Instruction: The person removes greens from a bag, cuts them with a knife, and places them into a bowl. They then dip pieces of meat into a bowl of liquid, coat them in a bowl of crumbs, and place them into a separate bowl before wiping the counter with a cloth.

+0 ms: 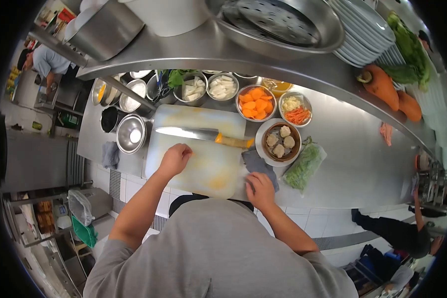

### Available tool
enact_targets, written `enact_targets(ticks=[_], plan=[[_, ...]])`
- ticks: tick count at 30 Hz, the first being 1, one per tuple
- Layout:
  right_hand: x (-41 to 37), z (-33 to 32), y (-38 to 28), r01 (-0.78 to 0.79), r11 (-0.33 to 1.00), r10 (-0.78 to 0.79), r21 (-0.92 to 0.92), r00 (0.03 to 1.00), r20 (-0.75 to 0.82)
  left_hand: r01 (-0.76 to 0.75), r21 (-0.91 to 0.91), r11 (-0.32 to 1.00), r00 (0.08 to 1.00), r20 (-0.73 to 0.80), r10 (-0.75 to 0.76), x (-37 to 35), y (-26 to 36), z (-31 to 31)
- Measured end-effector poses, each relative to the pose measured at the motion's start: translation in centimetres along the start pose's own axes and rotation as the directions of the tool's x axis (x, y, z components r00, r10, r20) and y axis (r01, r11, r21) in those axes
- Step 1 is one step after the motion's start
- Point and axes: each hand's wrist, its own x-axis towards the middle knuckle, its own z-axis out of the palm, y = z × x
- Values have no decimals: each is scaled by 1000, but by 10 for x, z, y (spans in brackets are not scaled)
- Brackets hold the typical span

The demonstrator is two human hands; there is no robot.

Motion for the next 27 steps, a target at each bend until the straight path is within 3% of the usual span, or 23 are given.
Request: enact_targets(ticks=[6,8,9,11,14,15,17,19,20,21,22,23,27], plan=[[-23,-23,13,-6,1000,5,-12,996,-92,-147,-225,963,989,-25,146,100,117,-11],[-25,-30,16,-42,998,36,-35,987,-157,-279,-274,921,960,-106,259,132,154,-10],[-25,-33,18,-66,997,55,-48,977,-205,-291,-273,917,957,-96,275,147,172,-8],[-24,-47,18,-109,991,84,-77,958,-275,-260,-78,962,963,-88,253,169,196,-3],[-34,-55,26,-183,978,136,-97,920,-367,-361,-49,931,924,-153,350,191,174,23],[-37,-56,25,-178,981,139,-77,920,-366,-267,14,963,960,-80,268,176,177,16],[-36,-53,17,-181,982,151,-48,918,-366,-271,48,961,962,32,269,146,153,19],[-19,-40,-3,-147,966,88,-211,960,-268,-319,-4,948,941,-122,316,101,105,33],[-18,-26,2,-150,968,93,-203,960,-264,-289,-61,955,935,-233,268,75,86,35],[-19,-6,14,-195,957,164,-217,975,-152,-265,-120,957,916,-342,211,49,67,35],[-16,5,23,-233,943,230,-237,972,-40,-216,-63,974,907,-384,176,24,37,35],[-11,3,27,-303,945,312,-122,948,58,-160,-6,987,892,-428,142,-2,9,29],[9,-23,-12,-229,971,227,61,973,48,92,-86,992,875,-468,-121,-115,-55,-10]])
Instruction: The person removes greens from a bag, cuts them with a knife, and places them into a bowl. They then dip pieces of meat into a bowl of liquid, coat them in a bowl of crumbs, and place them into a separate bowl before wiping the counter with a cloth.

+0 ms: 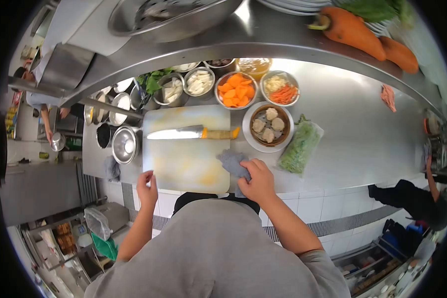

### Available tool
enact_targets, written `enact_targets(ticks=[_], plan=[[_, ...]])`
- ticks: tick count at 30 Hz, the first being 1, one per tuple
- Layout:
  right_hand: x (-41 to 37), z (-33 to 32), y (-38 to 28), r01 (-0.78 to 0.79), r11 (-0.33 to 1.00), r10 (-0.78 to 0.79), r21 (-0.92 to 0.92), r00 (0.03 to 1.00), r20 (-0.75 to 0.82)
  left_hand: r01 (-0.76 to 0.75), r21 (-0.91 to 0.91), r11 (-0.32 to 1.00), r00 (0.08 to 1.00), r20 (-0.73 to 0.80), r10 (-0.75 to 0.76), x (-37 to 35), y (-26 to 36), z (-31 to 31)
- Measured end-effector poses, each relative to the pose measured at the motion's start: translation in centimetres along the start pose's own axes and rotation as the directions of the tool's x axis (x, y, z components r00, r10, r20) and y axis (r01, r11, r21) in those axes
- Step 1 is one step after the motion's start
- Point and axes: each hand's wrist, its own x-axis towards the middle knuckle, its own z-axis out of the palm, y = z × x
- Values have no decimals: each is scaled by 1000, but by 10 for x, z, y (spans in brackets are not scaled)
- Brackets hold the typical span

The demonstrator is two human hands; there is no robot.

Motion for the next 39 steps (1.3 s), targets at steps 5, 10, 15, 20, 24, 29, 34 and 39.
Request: enact_targets(ticks=[5,10,15,20,24,29,34,39], plan=[[40,91,-23,293,917,-309,-269,951,-20,207,104,973,978,-44,-203,-65,-39,-67],[82,162,-61,350,915,-325,-199,934,149,327,10,945,943,-65,-326,-102,-57,-87],[116,274,-133,502,857,-477,-111,857,197,374,-46,926,925,-50,-376,-116,-62,-92],[67,262,-136,624,775,-594,100,665,453,321,-110,941,947,71,-314,-104,-84,-86],[33,166,-77,465,885,-428,25,792,435,272,-135,953,958,136,-254,-81,-98,-78],[-13,66,-11,-56,960,41,-273,997,-62,213,-229,950,968,182,-174,-57,-108,-71],[-30,-3,25,-302,820,-30,-486,826,-563,108,-269,957,984,167,-65,-26,-93,-70],[5,-52,121,-642,765,368,-46,495,-787,28,-284,958,983,184,26,-5,-70,-57]])
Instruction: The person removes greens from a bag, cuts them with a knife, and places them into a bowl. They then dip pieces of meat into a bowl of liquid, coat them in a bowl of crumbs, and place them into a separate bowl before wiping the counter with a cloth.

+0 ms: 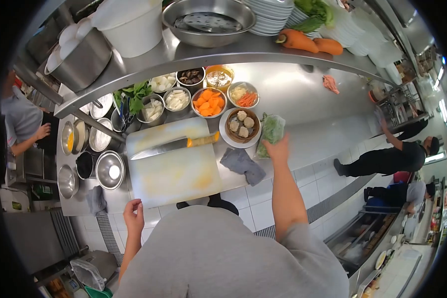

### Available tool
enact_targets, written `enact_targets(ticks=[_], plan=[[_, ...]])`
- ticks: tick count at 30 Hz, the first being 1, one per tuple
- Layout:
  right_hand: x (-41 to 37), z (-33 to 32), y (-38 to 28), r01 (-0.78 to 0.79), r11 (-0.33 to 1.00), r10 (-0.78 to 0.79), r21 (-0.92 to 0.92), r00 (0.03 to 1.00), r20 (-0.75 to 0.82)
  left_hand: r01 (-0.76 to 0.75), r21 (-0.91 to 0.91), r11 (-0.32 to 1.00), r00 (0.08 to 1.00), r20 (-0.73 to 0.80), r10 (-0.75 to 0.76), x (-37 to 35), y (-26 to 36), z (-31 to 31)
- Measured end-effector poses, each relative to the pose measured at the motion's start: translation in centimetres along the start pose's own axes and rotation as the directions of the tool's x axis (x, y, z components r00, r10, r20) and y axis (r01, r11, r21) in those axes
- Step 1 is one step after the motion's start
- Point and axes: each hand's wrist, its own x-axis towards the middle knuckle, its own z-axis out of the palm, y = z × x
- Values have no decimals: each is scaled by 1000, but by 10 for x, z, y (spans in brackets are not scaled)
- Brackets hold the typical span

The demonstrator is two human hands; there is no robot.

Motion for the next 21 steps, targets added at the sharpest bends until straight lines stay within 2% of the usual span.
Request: enact_targets(ticks=[1,2,4,6,7,8,9,10,11,12,13,14,15,16,17,18,19,20,21], plan=[[12,16,23,-239,964,206,116,949,240,-37,-15,999,999,32,37,4,6,4],[16,9,18,-237,963,203,129,951,233,-74,-30,997,995,61,75,9,11,7],[20,-20,-2,-448,826,336,341,878,341,-125,-32,992,989,77,127,18,22,11],[-8,-43,-25,-308,763,150,568,940,308,-70,-160,985,983,156,95,26,55,15],[-30,-54,-48,-291,740,121,607,945,305,-27,-170,985,970,233,66,32,68,18],[-59,-61,-75,-275,715,94,643,949,302,-53,-180,982,972,216,92,38,83,22],[-86,-62,-94,-266,652,-14,710,932,362,-33,-231,972,945,310,106,43,106,27],[-119,-48,-107,-352,618,-2,703,894,448,-7,-274,962,907,404,122,49,125,33],[-144,-87,-169,-446,510,-153,736,795,587,-27,-278,960,907,397,140,55,138,41],[-169,-75,-184,-157,617,-393,771,788,475,89,-411,907,909,406,95,61,149,50],[-192,-63,-200,-218,620,-495,753,636,592,204,-529,824,903,426,50,66,154,56],[-206,-53,-213,-273,633,-578,724,455,677,192,-531,826,904,424,62,73,148,60],[-205,-43,-224,-267,626,-583,733,464,667,205,-532,821,902,429,53,86,138,65],[-199,-32,-233,-79,676,-630,732,453,631,219,-532,818,900,434,41,96,135,62],[-190,-20,-241,112,699,-675,706,430,599,159,-501,851,910,409,71,100,130,54],[-179,-3,-248,113,692,-679,713,438,589,147,-497,855,910,407,81,105,117,45],[-164,19,-252,443,704,-708,555,497,501,132,-387,913,877,475,75,109,97,37],[-152,37,-252,699,649,-749,299,521,409,111,-272,956,841,539,56,113,86,30],[-142,52,-248,695,653,-747,302,526,407,23,-142,990,811,582,64,116,87,20]])
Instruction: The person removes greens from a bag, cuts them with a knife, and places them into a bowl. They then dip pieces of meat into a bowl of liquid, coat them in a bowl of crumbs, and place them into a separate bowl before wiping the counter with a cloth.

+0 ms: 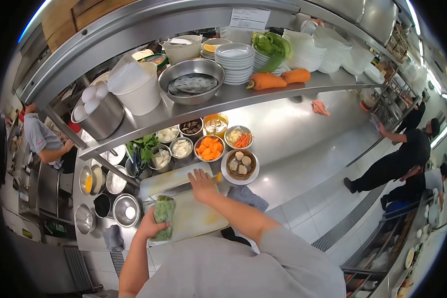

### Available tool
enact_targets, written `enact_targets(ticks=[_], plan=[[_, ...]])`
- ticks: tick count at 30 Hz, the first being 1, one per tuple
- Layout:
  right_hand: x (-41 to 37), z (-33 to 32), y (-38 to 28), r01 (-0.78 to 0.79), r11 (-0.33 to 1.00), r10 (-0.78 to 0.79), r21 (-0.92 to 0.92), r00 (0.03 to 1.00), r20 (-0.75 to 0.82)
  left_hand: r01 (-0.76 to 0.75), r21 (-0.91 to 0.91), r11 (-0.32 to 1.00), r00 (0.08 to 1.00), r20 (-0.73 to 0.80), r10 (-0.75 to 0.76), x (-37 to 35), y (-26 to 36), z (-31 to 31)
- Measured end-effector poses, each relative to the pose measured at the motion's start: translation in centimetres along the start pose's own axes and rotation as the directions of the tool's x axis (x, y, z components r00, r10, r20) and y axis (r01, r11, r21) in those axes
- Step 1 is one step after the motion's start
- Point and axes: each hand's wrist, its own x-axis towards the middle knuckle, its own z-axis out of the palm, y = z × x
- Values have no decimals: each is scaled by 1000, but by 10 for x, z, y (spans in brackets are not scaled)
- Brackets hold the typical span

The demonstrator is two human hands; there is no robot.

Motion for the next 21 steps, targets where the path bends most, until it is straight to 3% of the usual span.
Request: enact_targets(ticks=[1,2,3,5,7,9,11,13,15,16,18,21], plan=[[9,8,13,-13,994,33,-108,982,185,0,8,1000,1000,1,0,-1,2,-4],[16,7,16,-4,977,83,-214,930,358,0,162,987,994,106,-18,-2,7,-9],[19,7,17,-6,978,81,-207,931,355,-13,312,950,977,206,-54,-2,12,-14],[14,5,20,54,981,46,-189,870,490,11,324,946,954,281,-108,8,15,-13],[-1,7,20,26,988,45,-150,891,452,-271,658,703,953,288,98,17,11,1],[-19,4,22,6,994,39,-105,907,420,-251,684,685,960,267,86,22,17,18],[-49,-7,24,-75,997,65,30,964,258,-236,892,387,941,111,319,25,10,40],[-87,-16,34,-114,989,100,96,985,137,-179,851,494,925,-27,380,21,9,57],[-124,-38,34,-199,968,186,149,978,99,-222,747,627,910,-73,409,17,8,72],[-143,-50,29,-260,942,247,211,965,87,-189,747,638,924,-84,373,15,9,79],[-177,-65,26,-320,907,305,275,947,96,-201,654,730,870,-224,440,20,10,84],[-226,-80,27,-410,846,406,342,910,86,-186,643,743,885,-219,411,38,-9,78]])
